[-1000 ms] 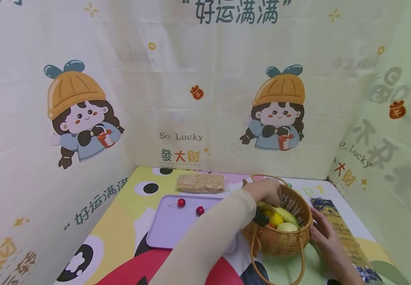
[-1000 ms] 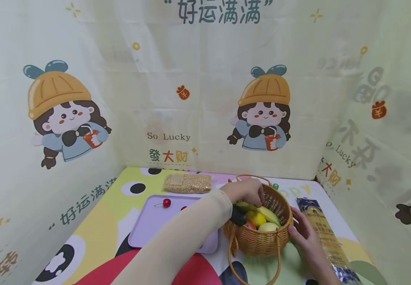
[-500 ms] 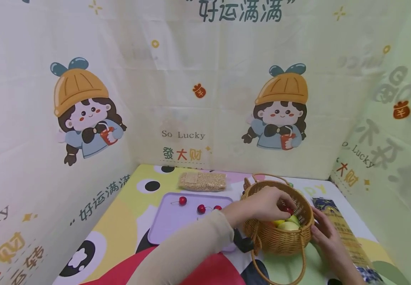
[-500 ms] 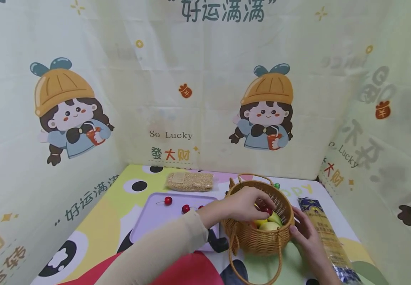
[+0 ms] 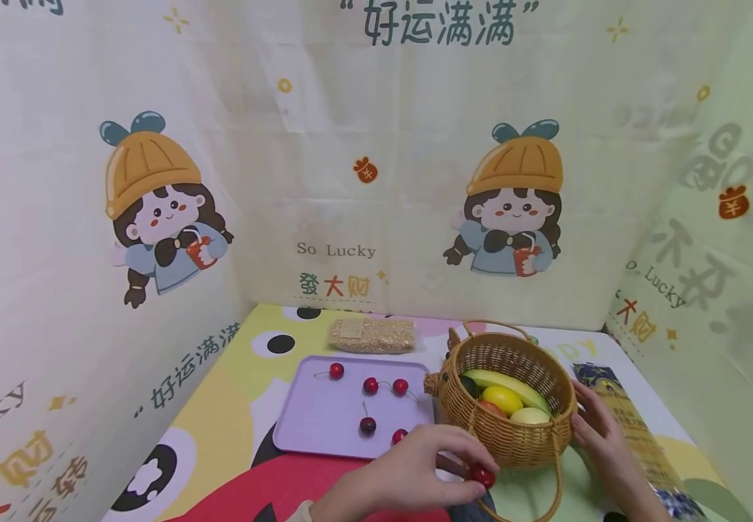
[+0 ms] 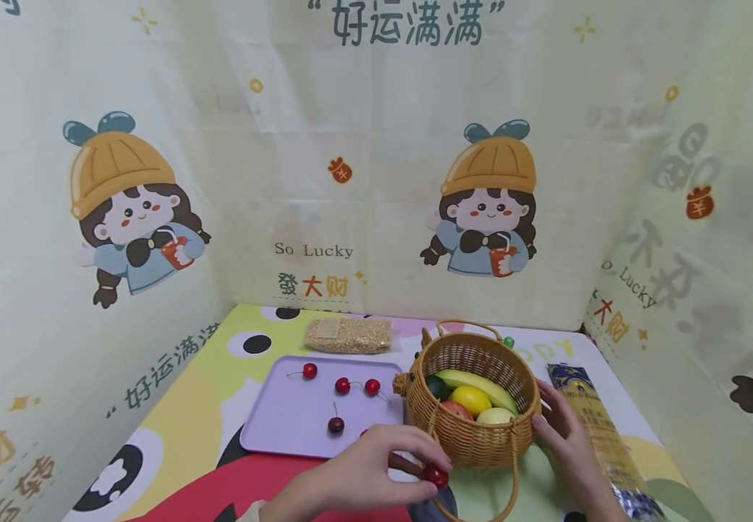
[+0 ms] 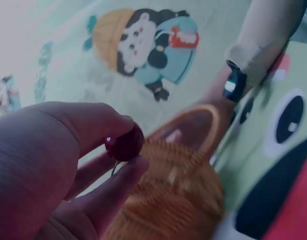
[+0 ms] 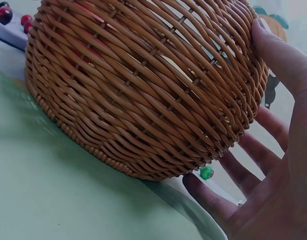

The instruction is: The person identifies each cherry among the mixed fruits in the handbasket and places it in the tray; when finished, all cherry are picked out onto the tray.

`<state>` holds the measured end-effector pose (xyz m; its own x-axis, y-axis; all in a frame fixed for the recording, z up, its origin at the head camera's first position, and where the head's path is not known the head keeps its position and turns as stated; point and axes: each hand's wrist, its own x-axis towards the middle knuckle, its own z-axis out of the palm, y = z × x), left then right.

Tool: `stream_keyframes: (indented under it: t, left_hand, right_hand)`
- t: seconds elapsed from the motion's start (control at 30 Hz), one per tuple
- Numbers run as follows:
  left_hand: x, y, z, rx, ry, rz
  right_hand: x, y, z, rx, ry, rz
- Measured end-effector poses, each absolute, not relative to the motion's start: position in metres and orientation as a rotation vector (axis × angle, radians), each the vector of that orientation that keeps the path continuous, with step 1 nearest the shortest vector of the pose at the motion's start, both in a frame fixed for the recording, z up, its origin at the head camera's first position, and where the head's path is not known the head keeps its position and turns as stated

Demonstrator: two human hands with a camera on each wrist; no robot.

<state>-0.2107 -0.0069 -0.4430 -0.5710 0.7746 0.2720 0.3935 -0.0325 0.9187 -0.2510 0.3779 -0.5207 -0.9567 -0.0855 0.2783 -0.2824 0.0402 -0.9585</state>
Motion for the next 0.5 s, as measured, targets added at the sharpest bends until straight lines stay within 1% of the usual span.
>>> stream_keyframes:
  t: [0.1, 0.2, 0.33, 0.5]
  left_hand:
    - [-0.206, -0.03, -0.465, 1.129, 1.945, 1.717]
    - [-0.208, -0.058, -0.479, 1.017, 2.013, 1.767]
    - [-0.22, -0.096, -0.484, 0.85, 2.197, 1.819]
    - [-0.24, -0.128, -0.486, 0.671, 2.458, 1.833]
  right_hand:
    - [-0.25, 0.378, -0.523, 0.372, -2.153, 2.055]
    - [-0.25, 0.378, -0.524, 0.366, -2.16, 2.059]
    - [-0.25, 0.379, -0.524, 0.361, -2.176, 2.043]
    - [-0.251, 0.381, -0.523, 0.373, -2.167, 2.037]
